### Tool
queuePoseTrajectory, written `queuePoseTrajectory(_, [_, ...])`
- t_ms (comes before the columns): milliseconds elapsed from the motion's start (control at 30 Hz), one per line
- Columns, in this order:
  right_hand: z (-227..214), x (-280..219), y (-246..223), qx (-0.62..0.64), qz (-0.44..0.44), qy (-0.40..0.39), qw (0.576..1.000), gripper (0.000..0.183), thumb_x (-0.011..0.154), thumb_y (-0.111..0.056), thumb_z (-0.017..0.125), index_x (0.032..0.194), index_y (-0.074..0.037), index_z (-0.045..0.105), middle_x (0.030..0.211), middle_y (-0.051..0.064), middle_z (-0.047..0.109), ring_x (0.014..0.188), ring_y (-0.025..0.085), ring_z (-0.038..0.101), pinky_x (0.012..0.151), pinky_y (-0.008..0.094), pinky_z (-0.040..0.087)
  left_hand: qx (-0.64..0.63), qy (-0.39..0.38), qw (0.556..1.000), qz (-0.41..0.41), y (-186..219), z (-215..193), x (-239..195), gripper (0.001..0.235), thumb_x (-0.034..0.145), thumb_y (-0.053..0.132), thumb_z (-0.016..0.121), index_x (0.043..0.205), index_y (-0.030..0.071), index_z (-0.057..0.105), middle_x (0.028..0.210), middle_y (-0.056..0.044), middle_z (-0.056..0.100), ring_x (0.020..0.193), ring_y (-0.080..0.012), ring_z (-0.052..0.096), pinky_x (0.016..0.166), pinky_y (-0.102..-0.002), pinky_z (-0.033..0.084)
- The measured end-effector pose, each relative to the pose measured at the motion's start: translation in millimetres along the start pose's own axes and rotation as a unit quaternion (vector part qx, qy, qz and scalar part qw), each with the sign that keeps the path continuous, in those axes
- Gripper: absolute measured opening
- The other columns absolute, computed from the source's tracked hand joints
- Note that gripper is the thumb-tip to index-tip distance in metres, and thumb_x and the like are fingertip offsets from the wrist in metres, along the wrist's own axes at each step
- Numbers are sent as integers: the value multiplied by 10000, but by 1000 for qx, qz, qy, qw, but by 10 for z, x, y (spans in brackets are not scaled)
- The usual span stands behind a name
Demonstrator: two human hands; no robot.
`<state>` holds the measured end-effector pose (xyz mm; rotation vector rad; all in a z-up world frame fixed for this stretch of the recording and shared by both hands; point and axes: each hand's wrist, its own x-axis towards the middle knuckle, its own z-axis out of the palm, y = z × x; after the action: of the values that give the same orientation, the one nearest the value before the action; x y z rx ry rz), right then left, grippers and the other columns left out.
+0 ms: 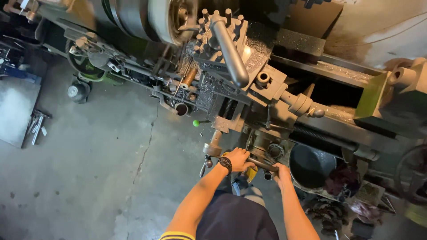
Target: The person machines an engine component on a lathe and inspects a new crankshaft.
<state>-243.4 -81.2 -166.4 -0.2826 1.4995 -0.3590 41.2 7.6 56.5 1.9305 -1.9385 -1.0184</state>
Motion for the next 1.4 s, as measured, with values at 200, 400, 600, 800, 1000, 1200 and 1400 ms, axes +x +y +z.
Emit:
queuePoseTrajectory(200, [-157,450,228,87,17,-55,995,231,819,-87,724,919,13,541,864,135,600,700,266,645,613,370,578,27,65,997,24,106,235,51,503,905,515,673,971,17,644,959,-218,665,934,-415,604,856,-496,485])
queuePoseTrajectory(400, [-61,285,219,133,-21,11,991,243,876,-128,683,1026,32,578,1006,184,653,810,322,699,618,457,602,90,80,993,10,310,367,111,465,916,503,670,954,40,653,948,-199,668,939,-387,607,826,-502,468])
queuePoseTrajectory(600, [211,-240,94,119,-65,74,988,306,951,-229,657,1060,52,604,1044,209,663,805,328,695,610,476,593,135,57,989,-21,483,422,185,495,919,533,661,953,39,665,936,-180,669,953,-364,606,838,-506,449])
queuePoseTrajectory(800, [544,-767,-38,-123,-140,150,971,525,956,-381,733,1135,106,651,1134,278,690,911,326,649,754,432,509,168,51,983,-45,637,473,214,479,934,514,654,994,39,676,965,-171,669,988,-361,598,885,-545,429])
queuePoseTrajectory(1000, [790,-1149,-189,-110,-238,121,957,570,806,-277,802,1227,61,618,1179,189,687,1020,263,652,863,405,509,235,45,968,-76,634,850,382,327,871,360,695,1038,79,686,1013,-152,681,1025,-348,605,947,-605,415])
queuePoseTrajectory(1200, [673,-930,-135,-96,-168,129,973,394,827,-157,771,969,194,659,908,219,697,750,248,625,628,427,491,268,25,956,-117,798,935,497,304,908,336,663,1065,76,684,1016,-156,684,1022,-356,602,969,-645,389])
queuePoseTrajectory(1400, [507,-673,-65,-11,-149,87,985,252,837,-89,730,860,148,646,780,174,689,630,225,631,517,397,473,297,40,945,-130,832,1118,569,286,926,328,647,1045,72,691,1007,-169,680,1005,-369,596,965,-653,377])
